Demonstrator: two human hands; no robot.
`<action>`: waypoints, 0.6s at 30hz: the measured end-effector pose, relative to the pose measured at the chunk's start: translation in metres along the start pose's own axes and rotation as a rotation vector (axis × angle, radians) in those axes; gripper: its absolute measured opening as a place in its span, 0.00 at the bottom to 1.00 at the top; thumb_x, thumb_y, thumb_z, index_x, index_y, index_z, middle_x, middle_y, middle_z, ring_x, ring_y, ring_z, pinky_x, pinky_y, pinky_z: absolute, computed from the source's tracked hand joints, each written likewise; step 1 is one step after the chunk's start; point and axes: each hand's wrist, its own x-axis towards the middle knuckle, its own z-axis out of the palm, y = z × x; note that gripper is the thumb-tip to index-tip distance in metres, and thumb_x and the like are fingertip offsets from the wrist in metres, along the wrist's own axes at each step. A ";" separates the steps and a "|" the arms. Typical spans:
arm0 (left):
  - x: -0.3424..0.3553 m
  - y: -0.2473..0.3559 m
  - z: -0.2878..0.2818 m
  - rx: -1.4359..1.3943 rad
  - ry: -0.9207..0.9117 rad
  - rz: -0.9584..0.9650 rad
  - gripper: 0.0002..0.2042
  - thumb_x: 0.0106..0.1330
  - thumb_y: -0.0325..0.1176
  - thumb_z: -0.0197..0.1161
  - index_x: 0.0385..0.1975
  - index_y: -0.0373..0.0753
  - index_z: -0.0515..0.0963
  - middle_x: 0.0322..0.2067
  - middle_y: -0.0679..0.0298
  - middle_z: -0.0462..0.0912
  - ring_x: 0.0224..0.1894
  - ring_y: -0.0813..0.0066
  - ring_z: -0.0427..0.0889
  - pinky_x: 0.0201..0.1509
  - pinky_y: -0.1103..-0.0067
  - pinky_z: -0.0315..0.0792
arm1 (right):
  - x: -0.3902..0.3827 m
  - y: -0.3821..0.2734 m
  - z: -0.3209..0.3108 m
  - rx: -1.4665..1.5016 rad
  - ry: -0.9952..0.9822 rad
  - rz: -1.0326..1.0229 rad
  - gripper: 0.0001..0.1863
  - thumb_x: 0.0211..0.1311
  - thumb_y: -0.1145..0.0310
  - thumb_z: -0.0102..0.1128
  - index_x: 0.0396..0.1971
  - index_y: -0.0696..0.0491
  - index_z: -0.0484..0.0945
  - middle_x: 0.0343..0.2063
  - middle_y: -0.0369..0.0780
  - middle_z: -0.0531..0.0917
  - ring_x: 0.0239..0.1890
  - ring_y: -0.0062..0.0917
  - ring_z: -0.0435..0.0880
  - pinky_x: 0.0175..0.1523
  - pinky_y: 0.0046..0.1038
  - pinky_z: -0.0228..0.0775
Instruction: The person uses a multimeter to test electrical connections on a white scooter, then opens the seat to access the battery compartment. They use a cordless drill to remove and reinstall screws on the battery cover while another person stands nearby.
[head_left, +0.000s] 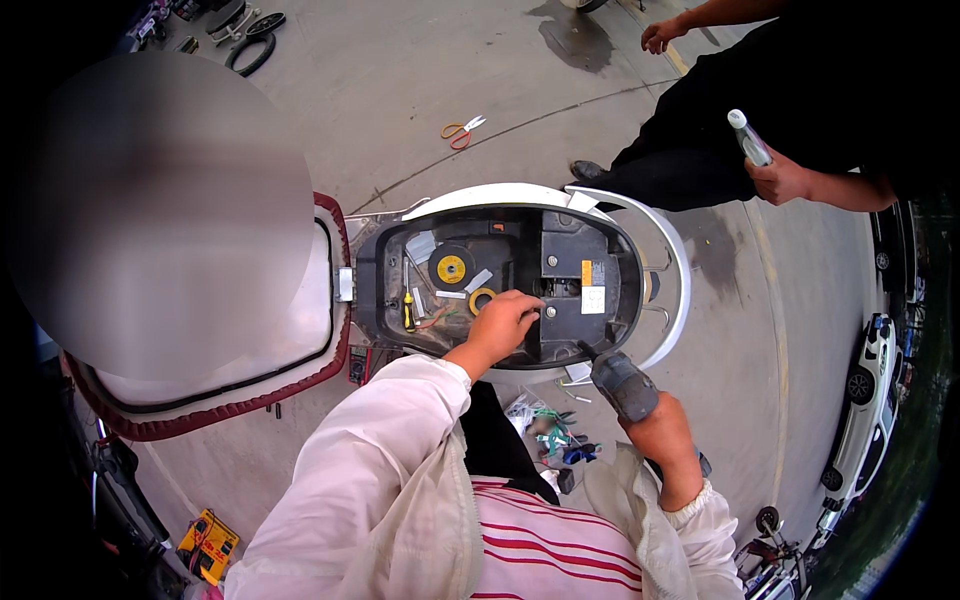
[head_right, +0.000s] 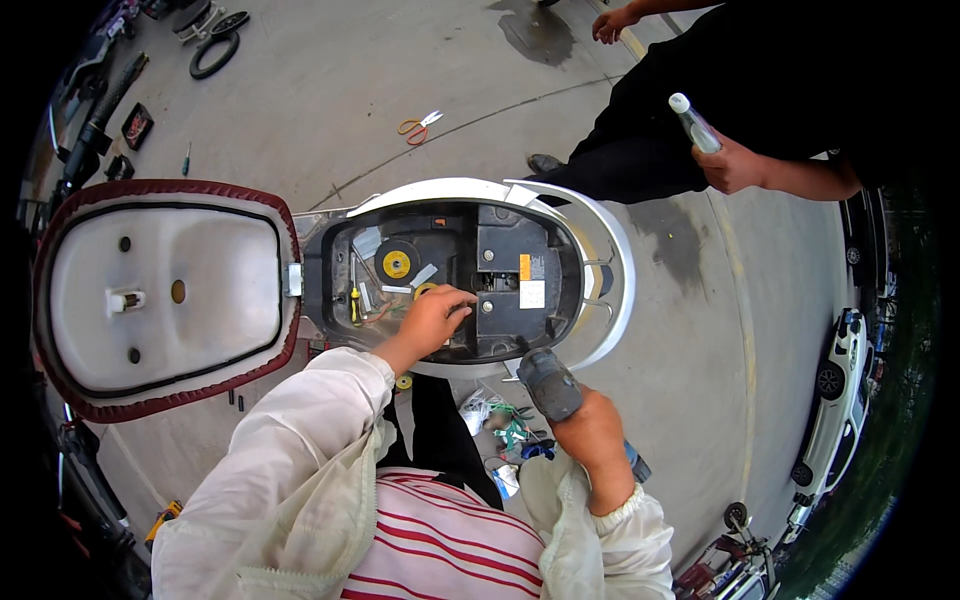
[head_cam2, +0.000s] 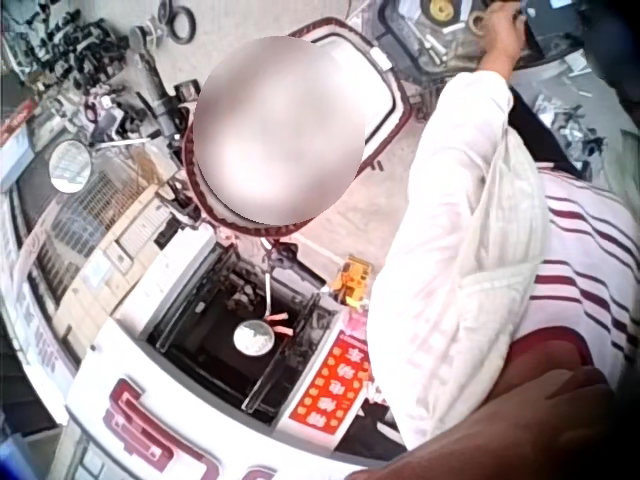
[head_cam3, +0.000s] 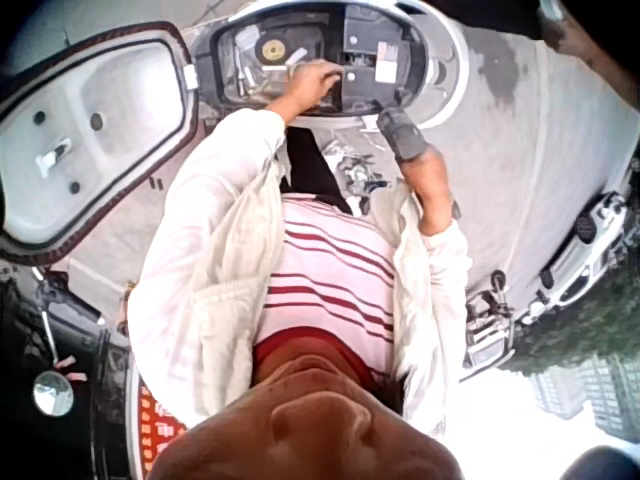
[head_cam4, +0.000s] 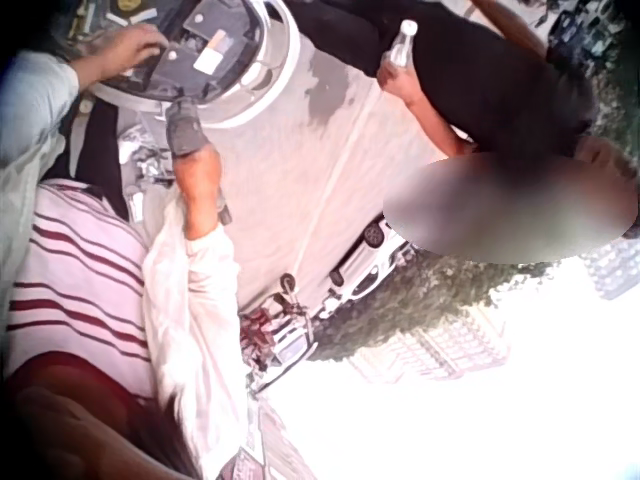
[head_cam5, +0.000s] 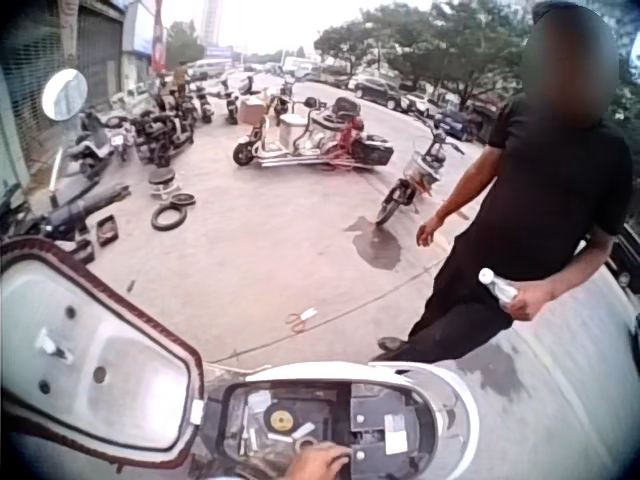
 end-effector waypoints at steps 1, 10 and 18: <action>0.010 0.001 0.009 0.029 -0.026 0.018 0.10 0.61 0.28 0.67 0.42 0.39 0.83 0.36 0.56 0.82 0.43 0.54 0.81 0.45 0.67 0.75 | -0.001 -0.001 0.002 0.002 0.008 0.012 0.11 0.49 0.64 0.69 0.31 0.54 0.82 0.28 0.52 0.84 0.34 0.53 0.83 0.38 0.45 0.76; 0.023 -0.010 0.044 0.148 -0.052 0.021 0.09 0.56 0.25 0.70 0.37 0.39 0.83 0.35 0.59 0.79 0.46 0.56 0.78 0.49 0.66 0.73 | -0.006 0.017 0.007 0.039 0.008 0.001 0.14 0.51 0.62 0.68 0.33 0.55 0.81 0.29 0.52 0.85 0.36 0.52 0.84 0.40 0.47 0.76; 0.021 -0.013 0.046 0.138 -0.058 0.071 0.08 0.56 0.24 0.69 0.35 0.38 0.82 0.37 0.58 0.78 0.47 0.55 0.77 0.50 0.66 0.73 | -0.011 0.030 0.002 0.287 0.073 0.046 0.23 0.50 0.67 0.71 0.46 0.56 0.74 0.31 0.54 0.85 0.38 0.54 0.84 0.41 0.44 0.77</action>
